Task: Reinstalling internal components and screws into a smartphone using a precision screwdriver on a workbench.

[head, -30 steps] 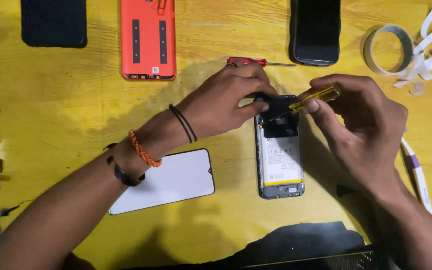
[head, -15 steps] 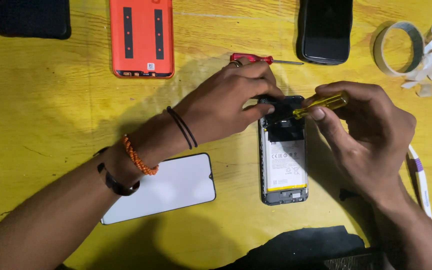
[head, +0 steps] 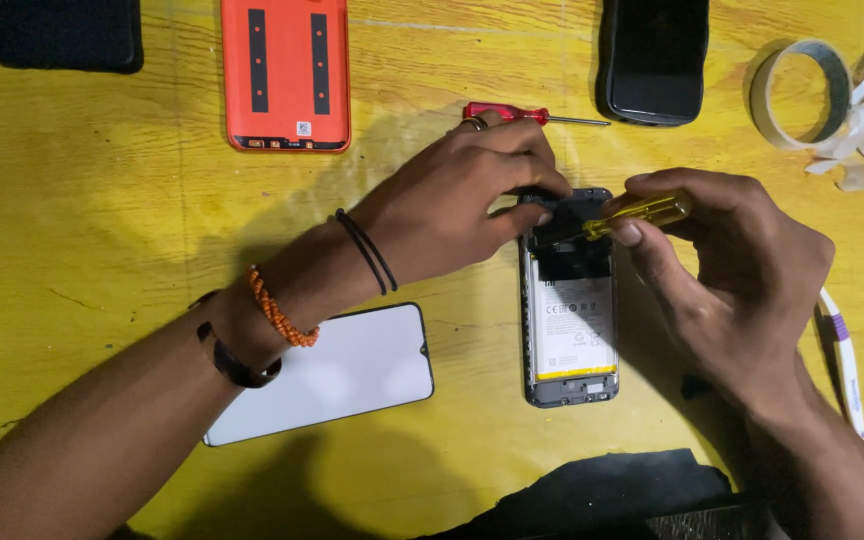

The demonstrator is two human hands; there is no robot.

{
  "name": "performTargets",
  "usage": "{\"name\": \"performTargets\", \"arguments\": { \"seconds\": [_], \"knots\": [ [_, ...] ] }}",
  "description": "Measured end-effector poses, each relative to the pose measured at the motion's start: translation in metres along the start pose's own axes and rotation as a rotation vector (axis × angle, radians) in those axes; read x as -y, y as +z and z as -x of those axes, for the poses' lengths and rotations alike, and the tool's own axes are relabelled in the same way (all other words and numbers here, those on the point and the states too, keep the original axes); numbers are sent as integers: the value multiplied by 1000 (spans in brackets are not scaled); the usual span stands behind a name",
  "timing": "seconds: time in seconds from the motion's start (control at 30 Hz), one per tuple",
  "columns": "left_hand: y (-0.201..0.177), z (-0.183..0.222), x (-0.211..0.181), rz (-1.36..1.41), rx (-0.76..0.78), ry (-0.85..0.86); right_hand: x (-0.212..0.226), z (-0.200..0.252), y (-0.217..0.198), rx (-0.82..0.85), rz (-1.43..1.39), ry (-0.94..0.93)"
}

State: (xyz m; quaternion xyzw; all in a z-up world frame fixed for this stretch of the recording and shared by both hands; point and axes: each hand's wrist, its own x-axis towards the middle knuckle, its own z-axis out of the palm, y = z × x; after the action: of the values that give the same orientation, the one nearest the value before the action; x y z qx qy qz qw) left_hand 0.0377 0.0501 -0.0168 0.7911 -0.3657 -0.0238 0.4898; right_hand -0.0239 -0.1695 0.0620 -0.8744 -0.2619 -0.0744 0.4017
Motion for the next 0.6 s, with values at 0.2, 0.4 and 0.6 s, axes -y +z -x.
{"name": "performTargets", "arguments": {
  "seconds": [0.2, 0.4, 0.6],
  "knots": [
    [-2, -1, -1, -10, 7, 16, 2, 2, 2, -12, 47, -4],
    [-5, 0, -3, -14, 18, 12, -4, 2, -1, 29, 180, -160],
    [-8, 0, -7, 21, 21, 8, -15, 4, 0, 11, 166, -187]
  ]
}}
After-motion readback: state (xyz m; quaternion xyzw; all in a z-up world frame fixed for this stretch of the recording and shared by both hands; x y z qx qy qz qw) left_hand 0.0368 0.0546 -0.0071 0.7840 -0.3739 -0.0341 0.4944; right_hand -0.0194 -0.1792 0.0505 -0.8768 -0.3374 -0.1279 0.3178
